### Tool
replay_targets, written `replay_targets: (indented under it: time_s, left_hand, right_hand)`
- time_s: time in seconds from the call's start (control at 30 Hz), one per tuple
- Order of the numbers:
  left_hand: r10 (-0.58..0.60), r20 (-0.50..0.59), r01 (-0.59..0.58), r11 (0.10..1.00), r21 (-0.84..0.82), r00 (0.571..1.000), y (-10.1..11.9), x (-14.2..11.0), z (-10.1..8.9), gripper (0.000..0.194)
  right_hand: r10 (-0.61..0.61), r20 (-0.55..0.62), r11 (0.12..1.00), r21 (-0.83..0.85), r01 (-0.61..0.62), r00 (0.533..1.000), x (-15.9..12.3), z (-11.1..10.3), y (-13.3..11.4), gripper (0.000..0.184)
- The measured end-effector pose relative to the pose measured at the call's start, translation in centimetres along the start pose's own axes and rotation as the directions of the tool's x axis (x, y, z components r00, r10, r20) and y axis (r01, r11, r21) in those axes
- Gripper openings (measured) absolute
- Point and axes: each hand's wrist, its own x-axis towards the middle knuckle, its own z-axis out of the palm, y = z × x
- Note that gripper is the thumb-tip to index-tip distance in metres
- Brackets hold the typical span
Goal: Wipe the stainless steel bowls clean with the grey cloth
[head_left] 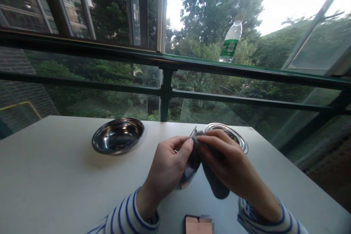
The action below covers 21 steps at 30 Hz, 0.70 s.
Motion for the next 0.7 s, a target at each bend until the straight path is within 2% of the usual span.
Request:
replay_targets:
  time_s: [0.1,0.23,0.4,0.47,0.6,0.7]
  left_hand:
    - [0.001,0.012,0.0,1.0,-0.027,1.0,-0.01,0.04,0.0,0.03]
    - [0.0,0.03,0.001,1.0,-0.029,1.0,-0.03,0.07,0.04,0.03]
    - [0.014,-0.002,-0.014,1.0,0.002,1.0,-0.11,0.06,-0.07,0.029]
    - [0.013,0.001,-0.013,1.0,-0.003,1.0,-0.07,0.03,-0.06,0.03]
    - [-0.007,0.012,0.007,1.0,-0.004,1.0,0.01,-0.04,-0.03,0.03]
    - [0.018,0.011,-0.018,1.0,-0.021,1.0,-0.06,0.04,-0.13,0.03]
  right_hand:
    - [-0.027,0.006,1.0,-0.005,0.027,1.0,0.01,-0.18,0.07,0.021]
    - [0.092,-0.088,0.992,-0.084,-0.099,0.992,0.15,-0.13,0.61,0.02]
    - [-0.034,-0.006,0.999,-0.025,0.034,0.999,0.02,-0.03,0.17,0.022]
    - [-0.016,-0.028,0.999,-0.041,0.015,0.999,0.06,0.02,0.21,0.022]
    - [0.095,-0.099,0.99,-0.093,-0.104,0.991,0.16,0.01,0.58,0.021]
    - [0.012,-0.041,0.999,-0.046,-0.014,0.999,0.03,-0.06,0.3,0.022]
